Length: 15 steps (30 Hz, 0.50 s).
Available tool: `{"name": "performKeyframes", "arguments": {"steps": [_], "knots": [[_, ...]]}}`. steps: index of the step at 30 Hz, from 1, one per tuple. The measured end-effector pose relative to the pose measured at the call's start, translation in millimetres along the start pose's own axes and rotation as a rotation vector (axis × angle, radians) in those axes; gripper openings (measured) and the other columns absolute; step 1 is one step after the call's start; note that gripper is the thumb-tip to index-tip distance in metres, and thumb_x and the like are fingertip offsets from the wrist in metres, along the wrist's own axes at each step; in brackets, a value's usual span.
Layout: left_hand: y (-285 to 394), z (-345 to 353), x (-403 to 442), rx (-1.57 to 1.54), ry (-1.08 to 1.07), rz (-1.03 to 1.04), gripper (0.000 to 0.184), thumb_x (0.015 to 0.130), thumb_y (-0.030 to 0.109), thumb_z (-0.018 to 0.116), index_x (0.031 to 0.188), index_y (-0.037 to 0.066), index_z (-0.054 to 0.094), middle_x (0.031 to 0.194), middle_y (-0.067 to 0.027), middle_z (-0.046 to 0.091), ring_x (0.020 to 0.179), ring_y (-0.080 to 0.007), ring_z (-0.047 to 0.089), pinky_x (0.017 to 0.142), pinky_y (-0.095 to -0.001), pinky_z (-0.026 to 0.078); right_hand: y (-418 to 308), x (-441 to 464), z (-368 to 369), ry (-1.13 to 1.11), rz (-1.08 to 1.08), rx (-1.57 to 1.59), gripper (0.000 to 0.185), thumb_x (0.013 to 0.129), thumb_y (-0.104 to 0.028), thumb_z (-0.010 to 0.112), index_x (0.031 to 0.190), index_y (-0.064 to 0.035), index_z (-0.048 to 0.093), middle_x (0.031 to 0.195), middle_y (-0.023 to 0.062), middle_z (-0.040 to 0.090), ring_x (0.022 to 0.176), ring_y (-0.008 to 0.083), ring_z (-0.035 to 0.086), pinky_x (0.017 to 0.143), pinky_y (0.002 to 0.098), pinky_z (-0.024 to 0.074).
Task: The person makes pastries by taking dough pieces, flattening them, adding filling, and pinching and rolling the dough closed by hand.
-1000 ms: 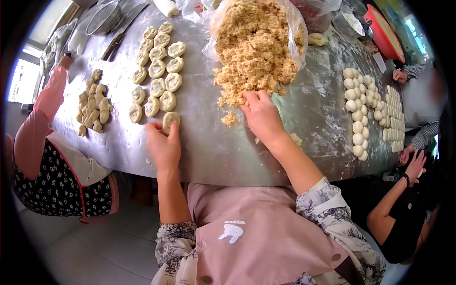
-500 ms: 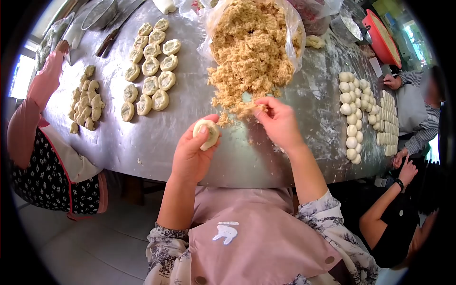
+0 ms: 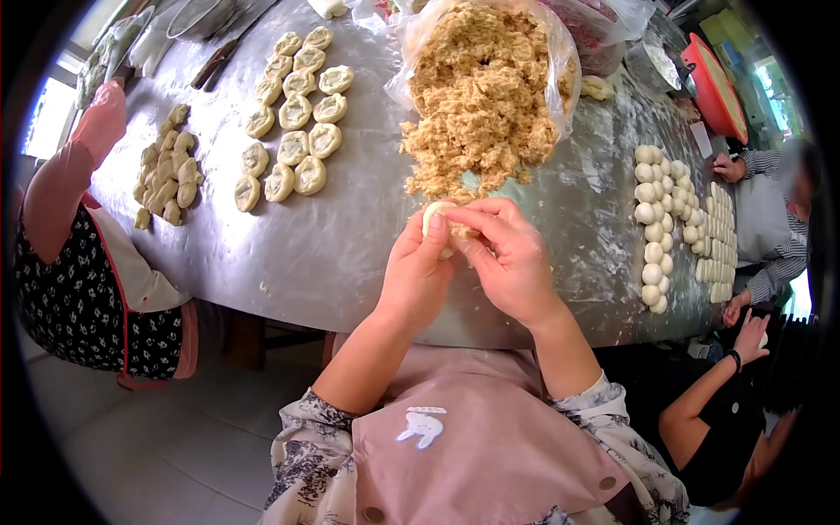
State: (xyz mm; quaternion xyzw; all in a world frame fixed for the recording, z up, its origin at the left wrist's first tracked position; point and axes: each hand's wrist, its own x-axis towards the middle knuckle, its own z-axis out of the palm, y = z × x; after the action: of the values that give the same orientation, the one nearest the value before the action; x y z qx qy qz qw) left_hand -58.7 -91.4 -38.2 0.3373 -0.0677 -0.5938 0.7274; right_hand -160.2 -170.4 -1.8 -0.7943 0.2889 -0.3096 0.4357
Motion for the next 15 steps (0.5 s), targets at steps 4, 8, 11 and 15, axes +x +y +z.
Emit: {"name": "performKeyframes", "arguments": {"steps": [4,8,11,15], "knots": [[-8,-2,1,0.064,0.057,0.027,0.035,0.102,0.027,0.048,0.131,0.007,0.048,0.122,-0.0071,0.056,0.114,-0.0184,0.053,0.098,-0.0371,0.043,-9,0,-6,-0.017,0.01,-0.115,0.02,0.086,-0.001,0.064,0.105,-0.0048,0.069,0.095,0.0115,0.066,0.082,0.0244,0.065,0.071,0.0327,0.0529],[-13,-6,3,0.186,0.062,0.072,0.033,0.101,0.022,0.051,0.13,0.006,0.048,0.121,-0.0063,0.056,0.113,-0.0179,0.054,0.097,-0.0349,0.044,-8,0,-1,0.009,-0.003,-0.142,0.017,0.087,-0.001,0.063,0.103,-0.0039,0.069,0.092,0.0111,0.068,0.078,0.0211,0.066,0.07,0.0317,0.053],[-2,-5,-1,-0.006,0.02,0.013,0.034,0.099,0.02,0.054,0.13,0.005,0.048,0.119,-0.0075,0.057,0.111,-0.019,0.057,0.096,-0.0329,0.046,0,-2,-5,-0.014,0.237,0.15,0.015,0.088,-0.003,0.064,0.103,-0.0032,0.068,0.093,0.0105,0.069,0.078,0.0175,0.066,0.07,0.0293,0.0529],[12,-8,-7,-0.117,0.074,-0.073,0.037,0.098,0.02,0.055,0.129,0.003,0.048,0.118,-0.0092,0.058,0.111,-0.0209,0.059,0.096,-0.0328,0.049,22,17,-16,0.073,0.238,0.061,0.013,0.089,-0.004,0.064,0.101,-0.0009,0.068,0.099,0.013,0.069,0.086,0.0181,0.068,0.075,0.0291,0.0532]]}}
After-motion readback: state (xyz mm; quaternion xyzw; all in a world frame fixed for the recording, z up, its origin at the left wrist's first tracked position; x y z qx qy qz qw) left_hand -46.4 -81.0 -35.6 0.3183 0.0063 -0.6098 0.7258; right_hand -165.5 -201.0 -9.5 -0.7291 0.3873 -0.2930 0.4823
